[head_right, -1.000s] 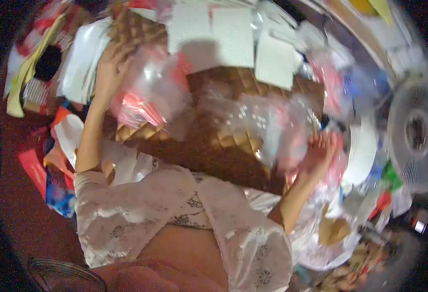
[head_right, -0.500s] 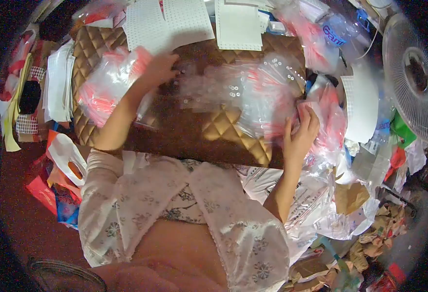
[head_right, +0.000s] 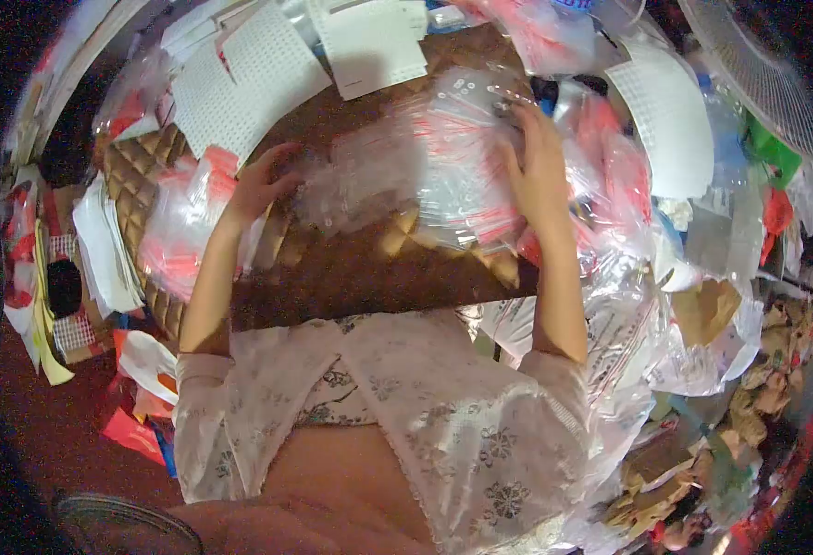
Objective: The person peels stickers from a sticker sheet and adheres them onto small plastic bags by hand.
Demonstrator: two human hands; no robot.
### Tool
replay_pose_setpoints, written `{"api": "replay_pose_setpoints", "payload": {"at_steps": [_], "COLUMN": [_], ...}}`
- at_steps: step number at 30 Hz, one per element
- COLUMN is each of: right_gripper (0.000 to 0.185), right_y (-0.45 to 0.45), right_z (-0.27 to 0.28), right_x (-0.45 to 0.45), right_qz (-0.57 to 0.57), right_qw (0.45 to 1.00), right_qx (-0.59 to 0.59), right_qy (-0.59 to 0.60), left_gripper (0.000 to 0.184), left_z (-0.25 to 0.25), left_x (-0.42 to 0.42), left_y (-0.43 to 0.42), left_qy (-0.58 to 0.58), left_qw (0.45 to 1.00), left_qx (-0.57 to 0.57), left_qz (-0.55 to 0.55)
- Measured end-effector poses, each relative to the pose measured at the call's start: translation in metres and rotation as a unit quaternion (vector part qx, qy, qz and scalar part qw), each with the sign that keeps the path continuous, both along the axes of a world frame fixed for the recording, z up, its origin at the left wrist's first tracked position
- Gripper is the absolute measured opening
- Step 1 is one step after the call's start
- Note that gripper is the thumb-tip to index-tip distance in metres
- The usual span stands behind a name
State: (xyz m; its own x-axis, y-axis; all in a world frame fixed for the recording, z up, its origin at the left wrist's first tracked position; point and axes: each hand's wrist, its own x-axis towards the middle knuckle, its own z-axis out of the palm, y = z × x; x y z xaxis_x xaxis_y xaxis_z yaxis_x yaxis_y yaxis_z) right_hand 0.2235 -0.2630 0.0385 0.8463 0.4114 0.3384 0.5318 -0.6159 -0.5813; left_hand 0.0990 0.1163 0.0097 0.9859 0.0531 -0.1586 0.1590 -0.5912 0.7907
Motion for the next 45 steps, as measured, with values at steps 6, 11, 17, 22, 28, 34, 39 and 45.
{"api": "replay_pose_setpoints", "payload": {"at_steps": [6, 11, 17, 22, 28, 34, 39, 45], "right_gripper": [0.054, 0.054, 0.046, 0.021, 0.034, 0.043, 0.029, 0.026], "right_y": [0.013, 0.030, 0.028, 0.016, 0.010, 0.012, 0.012, 0.008], "right_z": [-0.041, -0.048, -0.055, -0.052, -0.040, -0.044, -0.054, -0.055], "right_x": [0.032, 0.050, 0.052, 0.036, 0.023, 0.026, 0.034, 0.036], "right_qz": [0.000, -0.024, 0.128, 0.189, 0.132, 0.091, 0.061, 0.061], "right_qw": [0.988, 0.981, 0.978, 0.979, 0.980, 0.987, 0.981, 0.971], "right_qx": [-0.155, -0.188, -0.158, -0.026, 0.032, 0.007, 0.063, 0.089], "right_qy": [-0.026, 0.046, 0.047, 0.076, 0.144, 0.133, 0.173, 0.215], "left_gripper": [0.055, 0.051, 0.046, 0.046, 0.048, 0.055, 0.059, 0.061], "left_z": [-0.012, -0.010, -0.007, -0.007, 0.013, 0.023, 0.025, -0.012], "left_x": [-0.014, -0.029, -0.023, -0.031, -0.033, -0.042, -0.004, 0.093], "left_y": [-0.047, -0.086, -0.097, -0.074, -0.074, -0.099, -0.142, -0.182], "left_qy": [0.012, -0.031, -0.061, -0.020, -0.079, -0.028, -0.045, -0.209], "left_qw": [0.868, 0.877, 0.904, 0.947, 0.917, 0.879, 0.886, 0.951], "left_qx": [-0.402, -0.417, -0.351, -0.256, -0.298, -0.410, -0.424, -0.182], "left_qz": [0.290, 0.236, 0.238, 0.195, 0.251, 0.240, 0.185, 0.136]}}
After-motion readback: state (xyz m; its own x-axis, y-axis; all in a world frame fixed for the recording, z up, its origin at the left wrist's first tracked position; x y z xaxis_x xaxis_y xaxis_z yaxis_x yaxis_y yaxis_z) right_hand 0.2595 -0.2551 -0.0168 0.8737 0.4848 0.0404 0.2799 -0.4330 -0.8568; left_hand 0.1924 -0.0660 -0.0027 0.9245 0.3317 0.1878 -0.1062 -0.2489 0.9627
